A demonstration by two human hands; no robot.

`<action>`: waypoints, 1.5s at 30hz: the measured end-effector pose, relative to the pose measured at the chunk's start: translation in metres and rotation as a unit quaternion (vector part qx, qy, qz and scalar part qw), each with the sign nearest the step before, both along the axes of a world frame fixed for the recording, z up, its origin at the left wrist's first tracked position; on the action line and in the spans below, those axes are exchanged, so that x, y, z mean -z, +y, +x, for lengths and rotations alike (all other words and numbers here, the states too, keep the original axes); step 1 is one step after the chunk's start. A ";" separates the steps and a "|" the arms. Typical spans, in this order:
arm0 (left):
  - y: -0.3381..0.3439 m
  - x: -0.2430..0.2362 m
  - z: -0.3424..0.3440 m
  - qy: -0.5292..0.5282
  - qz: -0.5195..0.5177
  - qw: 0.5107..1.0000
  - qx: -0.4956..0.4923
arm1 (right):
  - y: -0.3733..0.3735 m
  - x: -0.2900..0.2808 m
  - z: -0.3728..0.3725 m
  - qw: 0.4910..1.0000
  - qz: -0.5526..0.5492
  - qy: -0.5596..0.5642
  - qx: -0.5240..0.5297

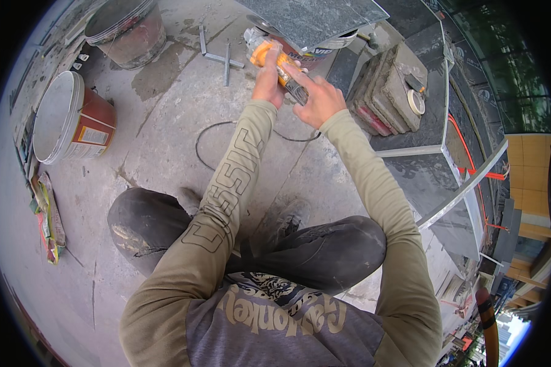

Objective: The person uses an angle grinder to cut a dark tile, then lifts and fits the tile into a curved section of a tiled structure.

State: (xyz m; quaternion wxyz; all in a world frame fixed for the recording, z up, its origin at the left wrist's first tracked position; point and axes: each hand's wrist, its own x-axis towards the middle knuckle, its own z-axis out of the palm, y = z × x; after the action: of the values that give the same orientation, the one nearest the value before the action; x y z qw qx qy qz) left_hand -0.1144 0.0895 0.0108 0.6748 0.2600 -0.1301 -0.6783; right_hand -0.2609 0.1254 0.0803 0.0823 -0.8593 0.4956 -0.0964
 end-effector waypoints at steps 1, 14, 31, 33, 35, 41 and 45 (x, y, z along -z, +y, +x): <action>-0.002 0.002 0.001 0.001 -0.001 1.000 0.003 | -0.001 0.000 0.001 1.000 0.001 0.000 0.000; -0.006 0.001 0.000 0.005 0.000 1.000 0.007 | 0.000 -0.004 0.004 0.999 0.003 0.031 0.015; 0.041 -0.008 -0.038 0.002 0.002 1.000 -0.027 | 0.043 -0.010 -0.036 1.000 0.008 -0.009 0.000; 0.045 -0.011 -0.040 0.002 0.003 1.000 -0.029 | 0.046 -0.013 -0.036 1.000 0.008 -0.014 -0.004; 0.046 -0.014 -0.042 0.002 0.008 0.999 -0.032 | 0.048 -0.014 -0.038 1.000 0.008 -0.015 -0.003; 0.053 -0.016 -0.047 0.008 0.001 1.000 -0.023 | 0.052 -0.013 -0.046 1.000 0.007 -0.011 0.000; 0.053 -0.013 -0.049 0.016 0.002 1.000 -0.026 | 0.052 -0.013 -0.047 1.000 0.011 -0.004 0.002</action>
State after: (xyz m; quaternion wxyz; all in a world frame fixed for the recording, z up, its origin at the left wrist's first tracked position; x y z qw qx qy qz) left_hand -0.1636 0.1423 0.0242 0.6937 0.2535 -0.1114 -0.6649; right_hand -0.3077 0.1776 0.0930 0.0932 -0.8571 0.4978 -0.0946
